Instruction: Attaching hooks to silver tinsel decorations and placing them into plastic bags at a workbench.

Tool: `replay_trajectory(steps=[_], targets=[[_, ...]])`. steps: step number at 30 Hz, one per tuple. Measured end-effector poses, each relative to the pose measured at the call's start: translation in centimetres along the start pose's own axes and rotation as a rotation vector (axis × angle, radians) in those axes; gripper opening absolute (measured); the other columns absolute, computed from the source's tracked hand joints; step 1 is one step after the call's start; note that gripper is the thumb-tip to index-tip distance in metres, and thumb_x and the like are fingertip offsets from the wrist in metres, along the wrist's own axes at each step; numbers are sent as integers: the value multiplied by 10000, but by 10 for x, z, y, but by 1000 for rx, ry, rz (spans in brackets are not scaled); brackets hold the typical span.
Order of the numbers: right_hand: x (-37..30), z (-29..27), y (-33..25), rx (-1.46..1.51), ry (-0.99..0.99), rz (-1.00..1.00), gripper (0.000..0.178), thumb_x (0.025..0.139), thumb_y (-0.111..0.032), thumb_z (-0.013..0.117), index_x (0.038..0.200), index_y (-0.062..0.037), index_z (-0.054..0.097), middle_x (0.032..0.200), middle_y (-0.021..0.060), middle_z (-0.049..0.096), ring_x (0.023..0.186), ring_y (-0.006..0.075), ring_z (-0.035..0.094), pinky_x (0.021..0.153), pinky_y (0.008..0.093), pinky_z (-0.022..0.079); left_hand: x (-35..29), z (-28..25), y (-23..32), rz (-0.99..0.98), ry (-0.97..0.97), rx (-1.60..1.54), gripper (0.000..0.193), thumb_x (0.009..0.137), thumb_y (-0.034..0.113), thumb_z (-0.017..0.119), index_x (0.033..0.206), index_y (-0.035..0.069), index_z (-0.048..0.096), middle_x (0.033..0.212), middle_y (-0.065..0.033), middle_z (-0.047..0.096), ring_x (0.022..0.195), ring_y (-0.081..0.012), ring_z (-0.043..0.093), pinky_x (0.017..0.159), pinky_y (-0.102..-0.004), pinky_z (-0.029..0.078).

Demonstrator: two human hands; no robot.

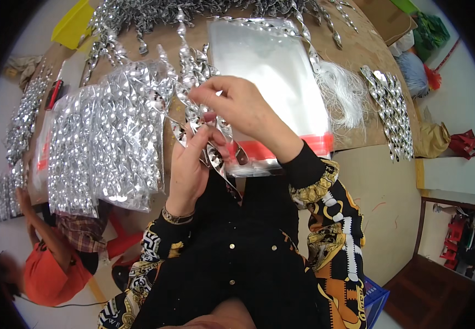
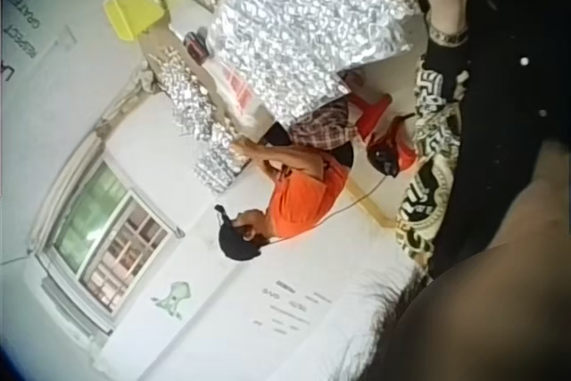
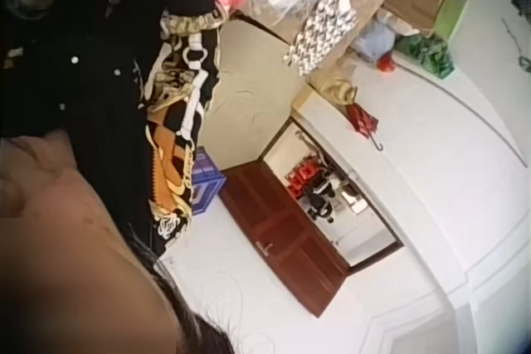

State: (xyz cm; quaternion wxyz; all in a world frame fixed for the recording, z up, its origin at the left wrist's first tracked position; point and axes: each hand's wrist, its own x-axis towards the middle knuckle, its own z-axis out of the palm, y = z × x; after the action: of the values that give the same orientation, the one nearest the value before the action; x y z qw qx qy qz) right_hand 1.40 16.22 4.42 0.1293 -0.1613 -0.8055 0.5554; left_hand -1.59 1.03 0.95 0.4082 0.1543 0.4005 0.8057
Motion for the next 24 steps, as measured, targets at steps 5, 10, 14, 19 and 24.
replay_trajectory(steps=[5, 10, 14, 19, 24], targets=[[-10, 4, -20, 32, -62, 90, 372, 795, -235, 729, 1042, 28, 637, 830, 21, 605, 696, 62, 502, 629, 234, 445, -1, 2, -1, -4, -99, 152, 249, 1002, 206, 394, 971, -7, 520, 760, -68, 586, 684, -133, 589, 620, -248, 461], [-8, 5, -11, 189, -66, 106, 393, 822, -168, 675, 1137, 42, 569, 777, 12, 586, 678, 59, 513, 615, 227, 441, 0, 2, 3, -66, -115, 194, 250, 998, 185, 403, 1107, -24, 484, 871, -84, 591, 719, -139, 591, 669, -265, 479], [1, 8, -3, 313, -44, 128, 416, 839, -117, 617, 1197, 63, 507, 756, 22, 587, 622, 64, 525, 562, 224, 431, 2, -6, -3, -32, -108, 219, 439, 992, 165, 417, 1367, -44, 326, 1137, -115, 519, 959, -132, 562, 756, -267, 494], [33, -2, 31, 50, 54, 36, 422, 840, -129, 612, 1196, 73, 512, 740, 19, 592, 596, 69, 525, 523, 228, 419, 1, 0, 2, 155, 50, 237, 567, 972, 125, 459, 1446, -28, 188, 1248, -124, 413, 1040, -127, 510, 787, -244, 487], [47, 5, 37, -55, 12, 63, 441, 841, -151, 618, 1198, 86, 514, 722, 38, 607, 600, 86, 544, 538, 236, 438, 0, -10, 6, 155, 72, 314, 516, 938, 42, 497, 1398, -30, 275, 984, -43, 500, 749, -62, 501, 612, -181, 431]])
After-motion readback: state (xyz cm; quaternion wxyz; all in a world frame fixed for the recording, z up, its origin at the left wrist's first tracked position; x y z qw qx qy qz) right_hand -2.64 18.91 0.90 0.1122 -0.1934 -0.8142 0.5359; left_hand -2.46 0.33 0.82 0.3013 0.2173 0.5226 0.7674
